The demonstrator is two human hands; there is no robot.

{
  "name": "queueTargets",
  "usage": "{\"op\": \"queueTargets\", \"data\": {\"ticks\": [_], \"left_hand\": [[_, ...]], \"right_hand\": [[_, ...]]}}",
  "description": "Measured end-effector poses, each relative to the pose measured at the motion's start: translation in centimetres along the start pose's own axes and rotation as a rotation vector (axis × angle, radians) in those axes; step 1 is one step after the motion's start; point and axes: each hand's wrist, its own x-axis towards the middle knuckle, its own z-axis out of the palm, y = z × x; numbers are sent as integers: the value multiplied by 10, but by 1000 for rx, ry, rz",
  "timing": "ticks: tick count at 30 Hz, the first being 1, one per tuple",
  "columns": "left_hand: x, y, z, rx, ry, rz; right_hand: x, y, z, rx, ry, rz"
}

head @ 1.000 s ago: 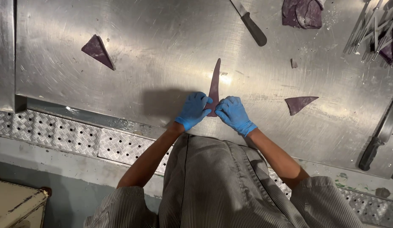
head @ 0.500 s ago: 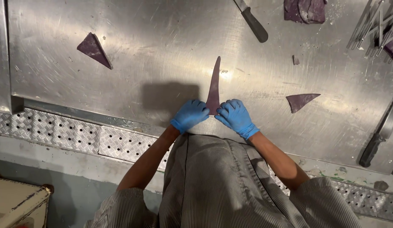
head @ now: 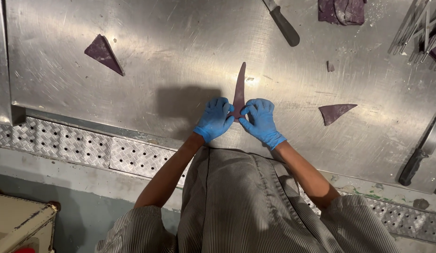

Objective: Shaping purple dough into long tapered strips and placing them in a tray.

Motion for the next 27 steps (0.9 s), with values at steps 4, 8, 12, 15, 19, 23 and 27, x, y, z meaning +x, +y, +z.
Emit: {"op": "queueTargets", "data": {"ticks": [4,8,12,15,19,23,27], "left_hand": [[6,5,-3,-2,-25,-62],[-1,-4,8,41,34,5],[-15,-11,20,40,146,234],[-17,-16,25,161,195,220],[-10,-14,18,200,218,230],[-2,-6,7,83,215,202],[-3,-18,22,81,135,162]], "right_hand": [[-3,-1,0,-69,13,-165],[-9,4,15,-286,97,-362],[-9,6,14,-349,166,-399],[-8,5,11,-374,163,-385],[-6,9,11,-307,154,-388],[1,8,4,-324,133,-344],[2,13,5,-218,147,-353]]}}
